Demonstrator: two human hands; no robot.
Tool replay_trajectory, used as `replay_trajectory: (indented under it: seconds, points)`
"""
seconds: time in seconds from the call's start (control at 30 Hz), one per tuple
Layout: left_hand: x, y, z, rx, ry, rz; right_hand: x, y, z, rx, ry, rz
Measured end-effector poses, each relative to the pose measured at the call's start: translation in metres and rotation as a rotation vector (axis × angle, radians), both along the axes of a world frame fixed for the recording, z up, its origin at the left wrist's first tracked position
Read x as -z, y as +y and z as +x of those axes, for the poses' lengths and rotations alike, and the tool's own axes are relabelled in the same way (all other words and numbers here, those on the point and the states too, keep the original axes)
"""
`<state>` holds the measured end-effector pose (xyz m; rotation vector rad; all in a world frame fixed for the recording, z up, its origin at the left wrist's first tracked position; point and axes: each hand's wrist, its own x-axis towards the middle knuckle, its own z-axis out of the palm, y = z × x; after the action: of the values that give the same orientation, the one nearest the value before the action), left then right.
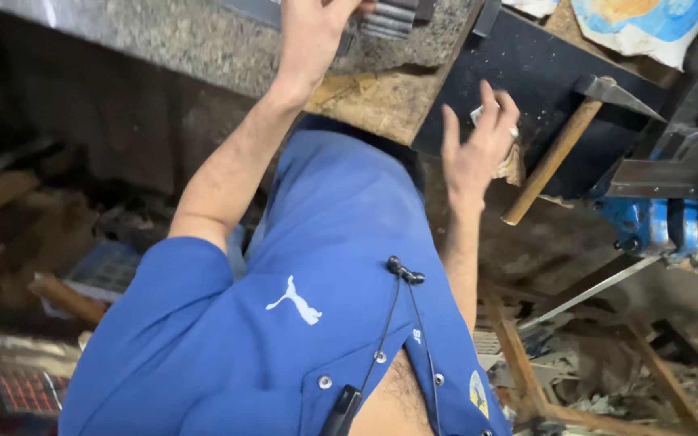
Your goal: The person sits at a granite workbench handling small dark components, fitting them into a wooden board with cut-out slots, and using green-handled pliers to trim or grip the pieces. They also pick up a hammer and a file and work on metal pieces near a bench vice.
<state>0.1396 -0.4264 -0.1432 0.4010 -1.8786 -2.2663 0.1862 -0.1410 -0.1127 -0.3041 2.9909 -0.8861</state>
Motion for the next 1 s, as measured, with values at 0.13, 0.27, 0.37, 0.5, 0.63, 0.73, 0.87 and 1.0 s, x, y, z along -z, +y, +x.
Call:
replay_trajectory:
  seconds: [0.13, 0.27, 0.37, 0.5, 0.63, 0.73, 0.87, 1.0]
  points:
    - [-0.005, -0.009, -0.001, 0.052, 0.024, 0.117, 0.039, -0.034, -0.041, 0.008, 0.212, 0.151]
    - [-0.024, -0.027, 0.001, 0.011, -0.038, -0.036, 0.062, -0.034, -0.077, 0.127, 0.253, 0.065]
    - [-0.037, -0.037, 0.000, 0.034, -0.013, -0.025, 0.070, -0.024, -0.101, 0.147, 0.254, 0.057]
    - [-0.046, -0.029, -0.001, 0.108, 0.057, -0.083, 0.077, -0.002, -0.122, 0.099, 0.243, 0.152]
    - [-0.047, 0.000, 0.001, 0.124, 0.031, -0.191, 0.076, 0.013, -0.128, 0.140, 0.171, 0.135]
    - [-0.045, 0.026, -0.001, 0.156, 0.008, -0.169, 0.051, 0.017, -0.123, 0.242, 0.096, -0.189]
    - [-0.039, 0.070, -0.010, 0.258, -0.101, -0.034, -0.018, 0.011, -0.089, 0.291, -0.042, -0.488]
    - [-0.044, 0.104, -0.015, 0.360, -0.241, 0.356, -0.063, -0.020, -0.037, -0.130, 0.329, -0.157]
